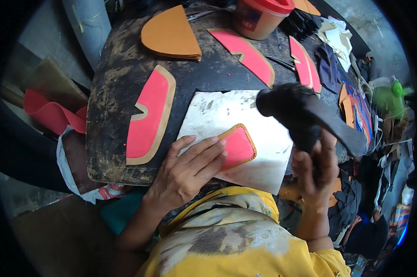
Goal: The person assembles pink and tan leather pieces by hammering them together on a white board, then uses a pointed tool to press or mark the edges. The person flips the pieces and continues hammering and pressing along the seams.
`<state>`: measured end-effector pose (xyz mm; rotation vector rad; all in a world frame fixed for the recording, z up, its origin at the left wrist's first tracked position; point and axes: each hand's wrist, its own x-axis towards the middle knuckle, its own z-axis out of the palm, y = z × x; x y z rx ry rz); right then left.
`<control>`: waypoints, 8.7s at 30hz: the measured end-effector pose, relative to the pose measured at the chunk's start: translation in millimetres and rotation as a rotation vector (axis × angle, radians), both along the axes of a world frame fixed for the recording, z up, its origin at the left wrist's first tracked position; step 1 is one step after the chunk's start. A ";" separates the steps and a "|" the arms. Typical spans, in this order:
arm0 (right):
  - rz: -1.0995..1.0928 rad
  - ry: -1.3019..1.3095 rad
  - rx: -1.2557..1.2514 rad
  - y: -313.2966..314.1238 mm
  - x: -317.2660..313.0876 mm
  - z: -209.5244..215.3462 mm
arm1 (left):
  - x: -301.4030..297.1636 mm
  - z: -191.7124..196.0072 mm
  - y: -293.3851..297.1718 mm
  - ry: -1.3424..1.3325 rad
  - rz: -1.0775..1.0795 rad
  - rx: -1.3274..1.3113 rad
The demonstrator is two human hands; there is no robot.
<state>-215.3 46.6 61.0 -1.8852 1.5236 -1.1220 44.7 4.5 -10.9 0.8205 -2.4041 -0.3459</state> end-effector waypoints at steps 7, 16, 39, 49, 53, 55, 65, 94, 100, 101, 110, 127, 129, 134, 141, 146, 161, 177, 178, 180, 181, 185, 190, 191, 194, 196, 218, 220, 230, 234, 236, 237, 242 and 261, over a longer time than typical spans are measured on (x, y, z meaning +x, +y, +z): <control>0.068 0.325 0.078 -14.0 1.5 -8.1 | -8.1 1.1 5.8 0.002 -0.025 -0.036; 0.004 0.458 0.138 -14.9 -3.6 -14.4 | -23.0 7.6 27.6 -0.129 0.071 -0.005; -0.087 0.275 0.103 6.7 -19.5 -18.5 | -39.2 12.9 31.2 -0.260 0.138 -0.114; 0.001 0.353 0.146 13.6 -26.5 -18.5 | -42.2 15.8 34.1 -0.299 0.158 -0.114; -0.066 0.199 -0.007 18.6 -30.1 -19.3 | -44.6 12.4 35.7 -0.255 0.183 -0.099; -0.058 0.227 0.061 19.7 -30.3 -20.6 | -45.0 11.2 38.0 -0.254 0.202 -0.082; 0.108 0.360 0.234 22.6 -30.7 -19.4 | -47.8 11.9 39.7 -0.283 0.224 -0.122; -0.002 0.301 -0.088 -18.4 -2.7 -16.9 | -69.3 31.9 42.7 -0.620 0.210 -0.291; 0.107 0.471 -0.004 -35.5 4.3 -15.9 | -69.5 29.4 44.0 -0.676 0.212 -0.362; 0.078 0.466 -0.006 -35.1 4.6 -15.0 | -69.6 28.7 44.1 -0.694 0.220 -0.375; 0.129 0.638 -0.027 -36.3 0.0 -15.6 | -75.1 29.5 43.7 -0.673 0.228 -0.407; -0.015 0.338 0.026 2.8 -13.1 -7.3 | -22.8 23.2 33.0 0.102 0.323 0.473; 0.011 0.245 -0.085 1.5 -9.2 -5.9 | -23.2 24.4 35.0 0.030 0.330 0.456; 0.074 0.258 0.093 -7.1 -8.6 -7.4 | -21.0 24.6 37.0 -0.101 0.317 0.373; 0.115 0.223 -0.100 -3.1 -19.3 -13.6 | -16.2 18.4 39.2 -0.081 0.341 0.407; 0.123 0.451 0.064 1.4 -22.5 -11.0 | -14.4 11.4 38.8 -0.033 0.326 0.372; 0.133 0.447 0.081 -21.2 -3.8 -15.0 | -23.4 8.0 48.4 -0.046 0.241 0.156; -0.055 0.902 0.011 -36.6 -16.6 -20.6 | -9.9 26.5 36.4 0.096 0.180 0.192; -0.080 0.931 0.010 -34.1 -22.3 -22.9 | -11.1 27.8 31.7 -0.012 0.235 0.165; -0.079 0.841 -0.045 -28.3 -24.9 -29.4 | -14.5 26.4 13.6 -0.133 0.334 0.058; -0.089 0.802 -0.051 -25.1 -24.7 -30.4 | -18.2 25.4 6.4 -0.169 0.350 0.154; 0.007 0.551 -0.110 -17.0 -1.3 -30.7 | -21.4 22.4 -14.4 -0.131 0.332 0.283; 0.284 0.310 -0.176 -21.3 31.2 -28.7 | -21.5 14.3 -9.6 0.142 0.108 0.203; 0.292 0.377 -0.111 -19.8 31.3 -27.6 | -24.8 10.0 -7.7 0.215 0.040 0.219; 0.187 0.350 -0.106 -17.7 6.2 -22.2 | -37.5 -5.0 -5.3 0.462 -0.031 0.330; -0.188 -0.054 -0.006 -10.5 -24.0 -21.1 | -41.3 -10.2 -3.6 0.511 -0.006 0.406; -0.327 -0.345 -0.160 -2.0 -101.1 -17.6 | -38.3 7.1 -6.8 0.545 0.053 0.370; -0.162 -0.357 -0.122 1.2 -48.4 -9.1 | -36.4 11.0 -7.8 0.580 0.062 0.247; 0.165 0.103 -0.196 -35.1 66.9 -49.8 | -12.1 11.4 -5.7 0.338 0.305 0.117; 0.117 0.273 -0.253 -33.0 66.0 -52.9 | -13.9 5.2 -4.1 0.362 0.330 0.156; 0.167 0.206 -0.234 -35.0 66.1 -51.6 | -15.2 5.6 -3.1 0.420 0.311 0.211; 0.173 0.184 -0.317 -36.9 67.1 -51.6 | -15.2 6.9 -1.8 0.442 0.318 0.145; 0.144 0.276 -0.310 -39.9 74.3 -55.6 | -16.2 13.7 -6.8 0.363 0.349 0.128; 0.119 0.197 -0.397 -30.8 71.4 -63.5 | 29.2 11.6 -274.9 0.080 0.764 0.332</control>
